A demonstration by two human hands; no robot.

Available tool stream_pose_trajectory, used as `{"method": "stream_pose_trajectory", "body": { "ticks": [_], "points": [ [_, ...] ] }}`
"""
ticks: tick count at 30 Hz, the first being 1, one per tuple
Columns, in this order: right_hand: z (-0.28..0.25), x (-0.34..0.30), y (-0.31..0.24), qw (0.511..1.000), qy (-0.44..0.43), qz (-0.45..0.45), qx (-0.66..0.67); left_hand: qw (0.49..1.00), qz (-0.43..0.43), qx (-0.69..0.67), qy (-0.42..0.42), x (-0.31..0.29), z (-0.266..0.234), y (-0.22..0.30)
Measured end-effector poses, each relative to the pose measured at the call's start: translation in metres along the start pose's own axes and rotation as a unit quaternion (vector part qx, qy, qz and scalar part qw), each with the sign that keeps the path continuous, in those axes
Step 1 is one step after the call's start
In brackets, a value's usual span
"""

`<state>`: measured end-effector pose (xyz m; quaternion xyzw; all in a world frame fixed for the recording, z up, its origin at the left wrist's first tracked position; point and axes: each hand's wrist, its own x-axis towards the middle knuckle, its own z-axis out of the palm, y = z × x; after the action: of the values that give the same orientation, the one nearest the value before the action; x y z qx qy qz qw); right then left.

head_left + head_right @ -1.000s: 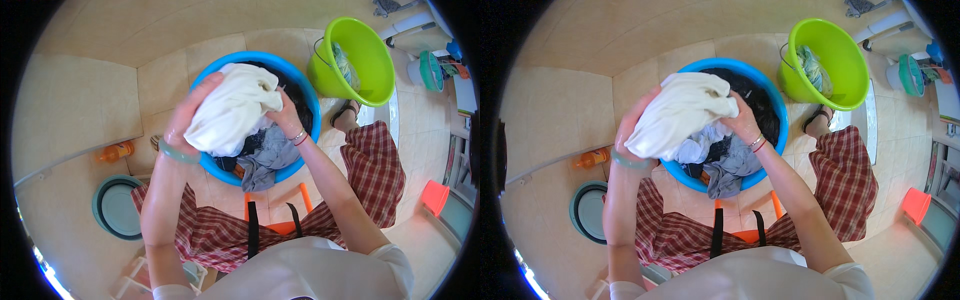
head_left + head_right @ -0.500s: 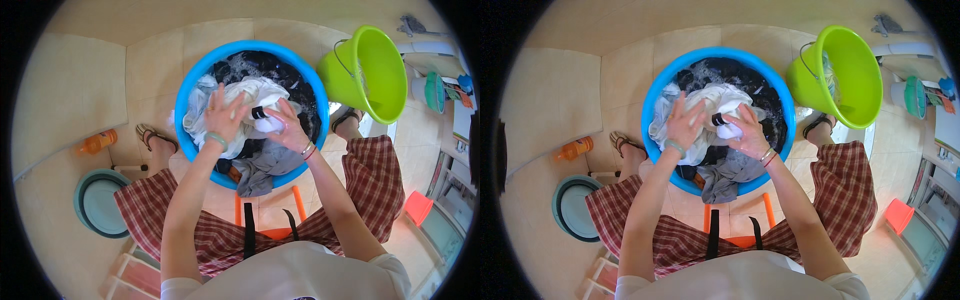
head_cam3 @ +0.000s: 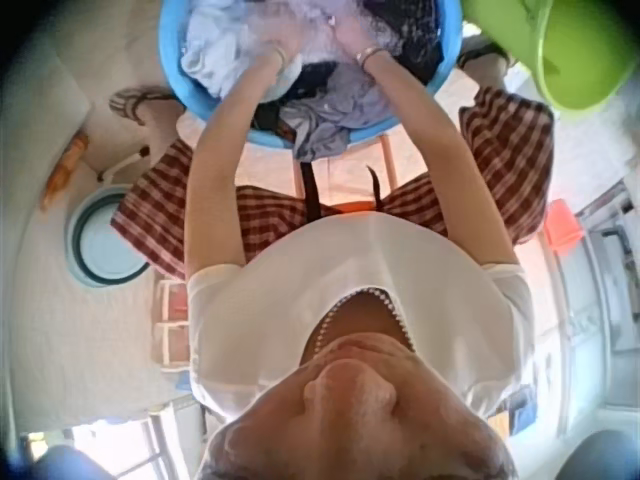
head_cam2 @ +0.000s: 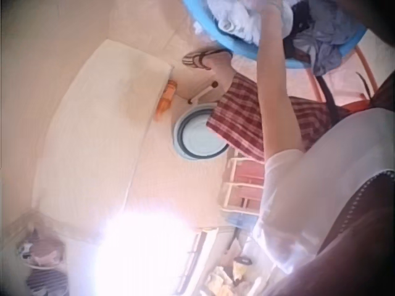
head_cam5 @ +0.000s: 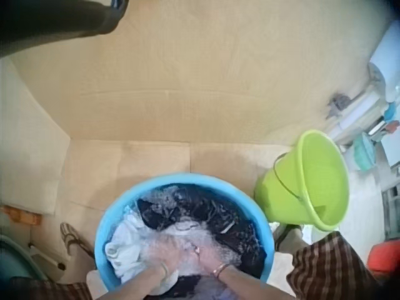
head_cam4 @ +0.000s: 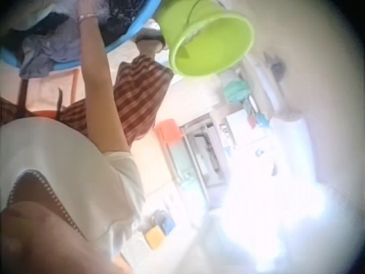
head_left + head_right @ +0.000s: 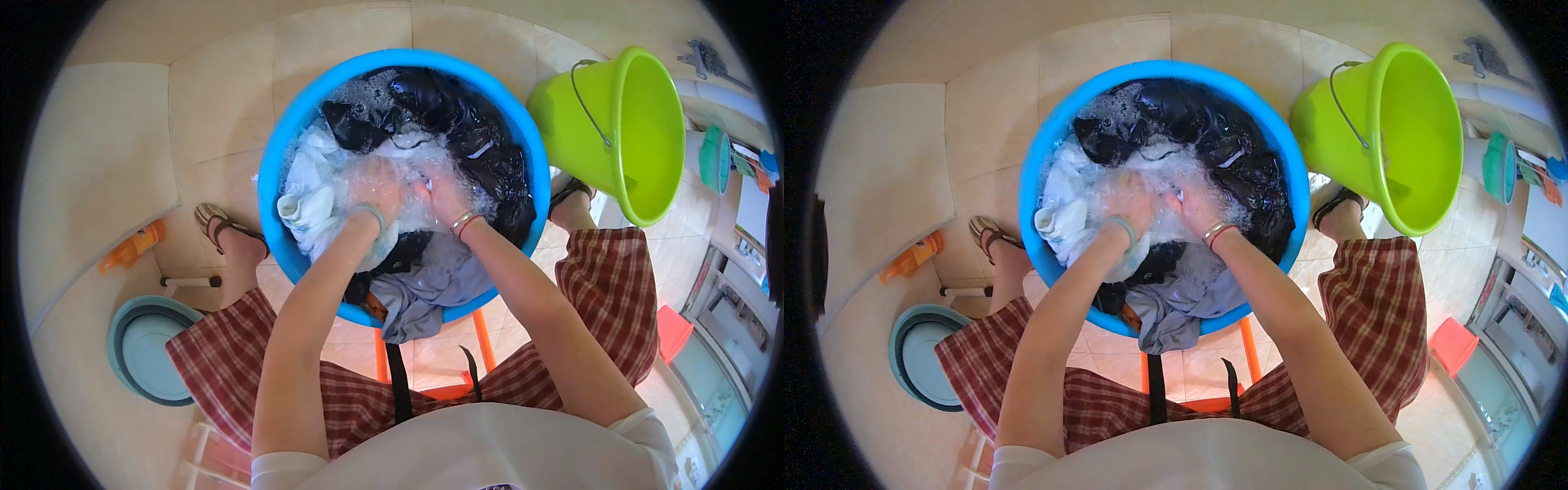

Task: The person sits on a small stool and hand-washes clothes in a blue basin filled with soapy water. They repeatedly submerge, scrub, and wring out various garments, including white and dark-colored items, then transfer the washed clothes into a green bucket.

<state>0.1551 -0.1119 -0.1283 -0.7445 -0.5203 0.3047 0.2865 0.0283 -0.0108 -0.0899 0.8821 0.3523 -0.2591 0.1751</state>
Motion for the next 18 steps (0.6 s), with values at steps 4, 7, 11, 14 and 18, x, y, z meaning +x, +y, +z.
{"method": "stream_pose_trajectory", "body": {
  "ticks": [4, 7, 11, 14, 18],
  "points": [
    [0.021, 0.002, 0.032, 0.993, -0.097, 0.061, -0.038, 0.986, -0.041, -0.051, -0.153, 0.036, -0.006, -0.004],
    [0.030, 0.012, 0.048, 0.981, -0.145, 0.064, -0.110, 0.973, -0.041, -0.106, -0.199, 0.044, -0.006, -0.003],
    [0.020, 0.023, 0.041, 0.964, -0.169, 0.104, -0.178, 0.978, -0.057, -0.072, -0.187, 0.039, -0.018, -0.002],
    [-0.013, 0.019, 0.000, 0.979, -0.121, 0.162, -0.030, 0.985, -0.103, -0.138, -0.018, -0.004, -0.016, 0.004],
    [-0.053, -0.016, -0.079, 0.946, 0.162, 0.070, 0.271, 0.783, -0.104, -0.464, 0.402, -0.058, 0.005, 0.020]
  ]
}}
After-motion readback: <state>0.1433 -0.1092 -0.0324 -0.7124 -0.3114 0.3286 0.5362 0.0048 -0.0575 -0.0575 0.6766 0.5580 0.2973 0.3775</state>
